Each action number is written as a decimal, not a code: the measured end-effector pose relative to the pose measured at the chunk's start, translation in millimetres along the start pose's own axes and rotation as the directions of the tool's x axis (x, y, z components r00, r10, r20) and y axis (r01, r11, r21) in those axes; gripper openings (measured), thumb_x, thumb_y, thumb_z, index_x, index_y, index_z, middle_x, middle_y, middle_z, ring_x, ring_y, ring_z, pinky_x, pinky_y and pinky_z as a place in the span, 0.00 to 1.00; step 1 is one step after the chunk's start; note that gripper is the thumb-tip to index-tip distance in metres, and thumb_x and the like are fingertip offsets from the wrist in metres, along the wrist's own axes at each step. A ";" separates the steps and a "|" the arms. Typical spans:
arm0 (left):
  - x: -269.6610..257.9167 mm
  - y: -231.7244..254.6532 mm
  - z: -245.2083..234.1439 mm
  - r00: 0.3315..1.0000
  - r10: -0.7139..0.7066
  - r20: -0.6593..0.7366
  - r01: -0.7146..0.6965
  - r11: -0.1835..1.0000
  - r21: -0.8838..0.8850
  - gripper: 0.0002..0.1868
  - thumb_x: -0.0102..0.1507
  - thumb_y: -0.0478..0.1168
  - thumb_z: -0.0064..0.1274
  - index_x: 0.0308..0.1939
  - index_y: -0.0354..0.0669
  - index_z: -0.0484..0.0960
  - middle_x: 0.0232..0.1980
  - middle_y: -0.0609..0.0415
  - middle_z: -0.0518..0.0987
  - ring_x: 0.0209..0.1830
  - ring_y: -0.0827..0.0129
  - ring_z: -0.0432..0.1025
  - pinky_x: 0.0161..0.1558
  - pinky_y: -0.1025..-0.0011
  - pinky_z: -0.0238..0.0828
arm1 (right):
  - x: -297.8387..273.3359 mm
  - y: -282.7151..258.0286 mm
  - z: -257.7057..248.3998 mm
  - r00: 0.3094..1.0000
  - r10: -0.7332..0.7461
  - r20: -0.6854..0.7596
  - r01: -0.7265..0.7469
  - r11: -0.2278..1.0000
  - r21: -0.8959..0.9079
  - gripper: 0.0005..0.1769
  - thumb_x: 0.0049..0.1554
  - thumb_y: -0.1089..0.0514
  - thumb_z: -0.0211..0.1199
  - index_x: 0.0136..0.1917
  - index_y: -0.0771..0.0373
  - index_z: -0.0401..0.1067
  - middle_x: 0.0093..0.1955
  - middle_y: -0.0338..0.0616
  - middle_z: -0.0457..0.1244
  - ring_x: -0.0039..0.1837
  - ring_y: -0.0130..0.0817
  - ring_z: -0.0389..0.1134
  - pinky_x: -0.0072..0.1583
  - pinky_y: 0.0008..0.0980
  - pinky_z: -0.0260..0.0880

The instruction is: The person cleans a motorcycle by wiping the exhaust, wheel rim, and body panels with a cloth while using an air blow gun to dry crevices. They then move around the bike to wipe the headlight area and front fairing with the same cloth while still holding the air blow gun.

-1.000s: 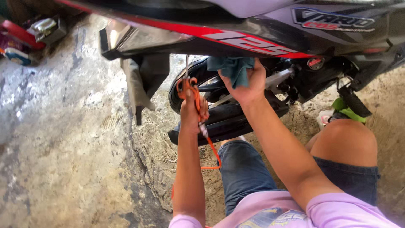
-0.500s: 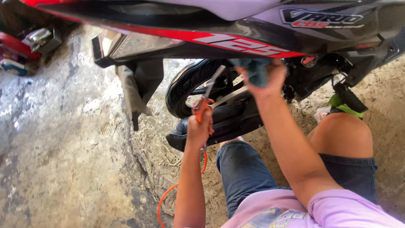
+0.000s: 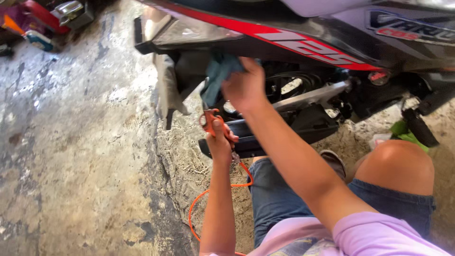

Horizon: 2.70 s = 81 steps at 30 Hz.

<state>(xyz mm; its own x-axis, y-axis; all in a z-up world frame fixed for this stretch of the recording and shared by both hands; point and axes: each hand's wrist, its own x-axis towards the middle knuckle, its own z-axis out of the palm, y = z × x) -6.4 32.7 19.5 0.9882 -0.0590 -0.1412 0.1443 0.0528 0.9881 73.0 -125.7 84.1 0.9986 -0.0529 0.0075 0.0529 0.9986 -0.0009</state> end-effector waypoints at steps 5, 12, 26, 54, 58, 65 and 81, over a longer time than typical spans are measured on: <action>2.9 -6.1 2.3 1.000 -0.019 0.010 0.020 0.996 -0.082 0.29 0.70 0.63 0.45 0.29 0.41 0.73 0.19 0.57 0.71 0.15 0.75 0.67 0.17 0.77 0.60 | 9.9 1.9 -1.3 0.987 -0.141 -0.076 0.114 0.953 -0.280 0.14 0.64 0.52 0.58 0.59 0.60 0.72 0.53 0.41 0.69 0.53 0.35 0.69 0.55 0.37 0.71; -15.0 10.8 -3.1 0.980 -0.045 -0.193 0.022 0.992 -0.120 0.27 0.69 0.62 0.47 0.29 0.43 0.72 0.18 0.57 0.70 0.14 0.74 0.68 0.15 0.77 0.58 | 20.1 50.0 -55.9 0.959 -0.273 0.078 0.205 0.476 -0.855 0.18 0.64 0.51 0.66 0.63 0.64 0.73 0.54 0.41 0.67 0.53 0.31 0.64 0.54 0.35 0.63; -19.3 -0.6 -25.6 0.993 -0.019 -0.121 0.004 0.992 -0.126 0.30 0.67 0.65 0.48 0.29 0.42 0.73 0.17 0.57 0.70 0.13 0.74 0.66 0.15 0.76 0.57 | 13.0 54.5 -68.9 0.878 -0.478 0.038 0.159 0.216 -0.963 0.13 0.65 0.59 0.65 0.58 0.72 0.74 0.51 0.48 0.71 0.51 0.37 0.69 0.54 0.38 0.71; -22.4 -6.2 -31.8 0.989 -0.086 -0.120 0.082 0.996 -0.041 0.29 0.68 0.64 0.44 0.26 0.45 0.71 0.16 0.59 0.67 0.13 0.74 0.67 0.16 0.75 0.60 | 11.0 -25.3 -34.3 0.912 -0.296 -0.284 0.179 0.910 -0.373 0.10 0.60 0.65 0.61 0.57 0.65 0.74 0.53 0.47 0.71 0.56 0.40 0.71 0.61 0.41 0.70; -18.8 3.3 -11.9 0.999 -0.054 -0.003 0.054 0.998 -0.033 0.29 0.72 0.60 0.44 0.26 0.42 0.70 0.17 0.60 0.65 0.13 0.75 0.64 0.17 0.74 0.61 | -14.9 -96.0 -55.0 0.961 -0.265 -0.085 0.242 0.947 -0.213 0.12 0.62 0.66 0.58 0.59 0.63 0.73 0.58 0.43 0.69 0.62 0.37 0.70 0.66 0.40 0.70; -4.7 9.6 43.9 0.966 -0.027 0.255 0.022 1.000 0.020 0.17 0.70 0.54 0.46 0.51 0.49 0.80 0.19 0.61 0.66 0.13 0.78 0.61 0.19 0.75 0.64 | -64.9 -203.6 -108.0 0.639 -0.749 -0.176 0.313 0.462 -0.830 0.15 0.62 0.53 0.60 0.60 0.57 0.73 0.63 0.45 0.67 0.61 0.41 0.68 0.62 0.43 0.67; -12.6 -0.4 86.7 0.870 -0.188 0.456 0.135 0.980 0.147 0.20 0.69 0.55 0.49 0.32 0.43 0.77 0.17 0.58 0.71 0.15 0.75 0.69 0.19 0.76 0.63 | -26.5 -255.0 -164.4 0.788 -0.513 0.341 -0.299 -0.803 -0.516 0.24 0.63 0.50 0.56 0.68 0.65 0.70 0.69 0.65 0.62 0.69 0.66 0.60 0.68 0.59 0.59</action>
<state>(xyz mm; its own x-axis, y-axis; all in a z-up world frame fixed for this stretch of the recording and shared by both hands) -23.2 -53.0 26.2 0.8094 -0.5158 -0.2809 0.2670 -0.1028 0.9582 34.2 -379.1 -80.3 0.7568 -0.5534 0.3479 -0.3374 -0.7865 -0.5172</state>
